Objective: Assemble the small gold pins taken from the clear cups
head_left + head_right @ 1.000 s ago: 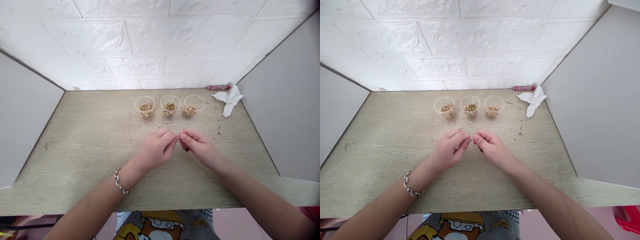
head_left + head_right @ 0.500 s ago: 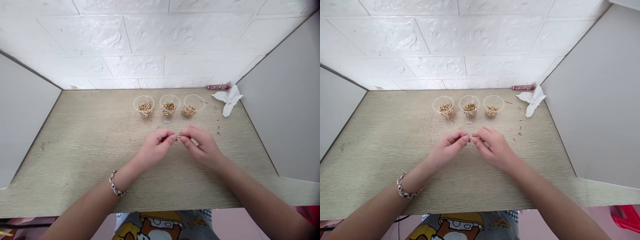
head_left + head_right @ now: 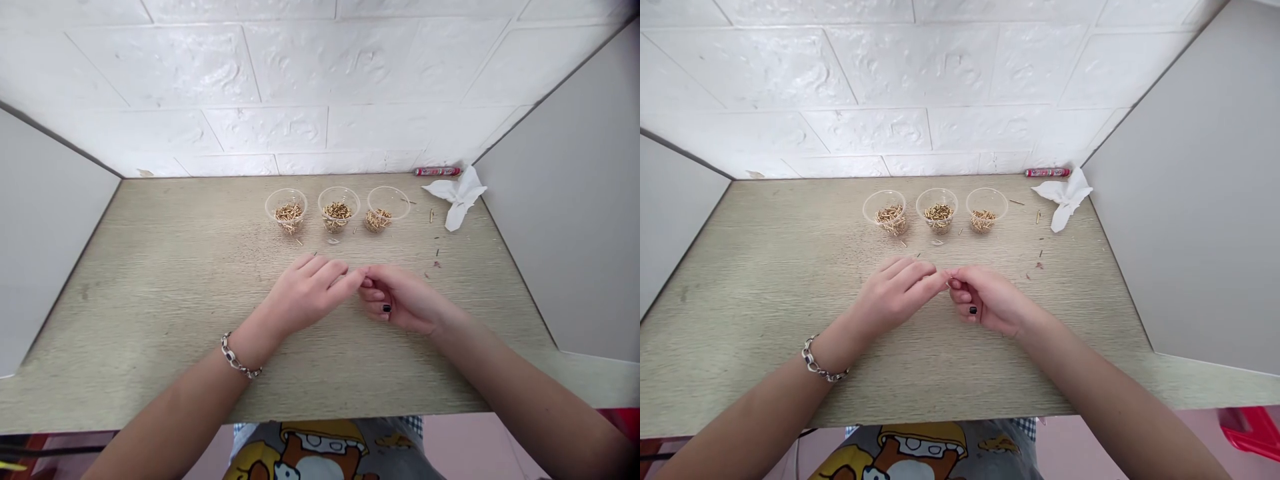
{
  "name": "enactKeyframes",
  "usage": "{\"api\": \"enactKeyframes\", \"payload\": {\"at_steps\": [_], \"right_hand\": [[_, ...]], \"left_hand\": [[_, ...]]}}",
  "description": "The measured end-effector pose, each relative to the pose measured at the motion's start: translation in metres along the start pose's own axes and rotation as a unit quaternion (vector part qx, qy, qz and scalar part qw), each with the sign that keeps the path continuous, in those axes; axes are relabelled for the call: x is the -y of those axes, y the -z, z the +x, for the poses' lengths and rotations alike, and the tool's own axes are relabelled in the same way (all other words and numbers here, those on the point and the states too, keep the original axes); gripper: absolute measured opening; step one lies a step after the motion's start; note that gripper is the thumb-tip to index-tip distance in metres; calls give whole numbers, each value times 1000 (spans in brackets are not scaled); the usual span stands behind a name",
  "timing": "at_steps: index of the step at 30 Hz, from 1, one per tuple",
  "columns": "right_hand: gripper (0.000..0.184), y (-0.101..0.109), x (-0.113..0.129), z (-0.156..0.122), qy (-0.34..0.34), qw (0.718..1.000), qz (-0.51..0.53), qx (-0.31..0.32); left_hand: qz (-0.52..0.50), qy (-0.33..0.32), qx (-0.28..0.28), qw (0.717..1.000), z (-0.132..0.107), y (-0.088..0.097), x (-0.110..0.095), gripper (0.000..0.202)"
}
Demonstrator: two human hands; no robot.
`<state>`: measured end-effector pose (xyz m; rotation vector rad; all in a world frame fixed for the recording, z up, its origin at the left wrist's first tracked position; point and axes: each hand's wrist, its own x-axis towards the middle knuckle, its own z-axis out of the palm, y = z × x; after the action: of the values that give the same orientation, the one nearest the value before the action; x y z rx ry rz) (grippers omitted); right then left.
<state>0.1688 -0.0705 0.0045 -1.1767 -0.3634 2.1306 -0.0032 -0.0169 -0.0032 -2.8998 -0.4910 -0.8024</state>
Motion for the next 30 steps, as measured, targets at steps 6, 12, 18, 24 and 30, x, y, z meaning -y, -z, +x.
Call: {"api": "enactKeyframes", "payload": {"at_steps": [6,12,18,24,30], "right_hand": [[27,1,-2,2,-51,998,45,10],[24,-3,-6,5,17,999,18,-29],[24,-5,-13,9,116,989,-39,-78],[27,-1,-17,9,242,931,-245,-118],[18,0,-14,2,337,767,-512,-192]], "left_hand": [[34,-53,2,998,0,4,0,11],[30,-16,20,999,1,-2,-4,12],[-78,83,17,993,-1,-12,-8,13],[-196,187,-7,963,2,-12,-11,15],[-343,302,50,888,9,-4,-9,16]]}}
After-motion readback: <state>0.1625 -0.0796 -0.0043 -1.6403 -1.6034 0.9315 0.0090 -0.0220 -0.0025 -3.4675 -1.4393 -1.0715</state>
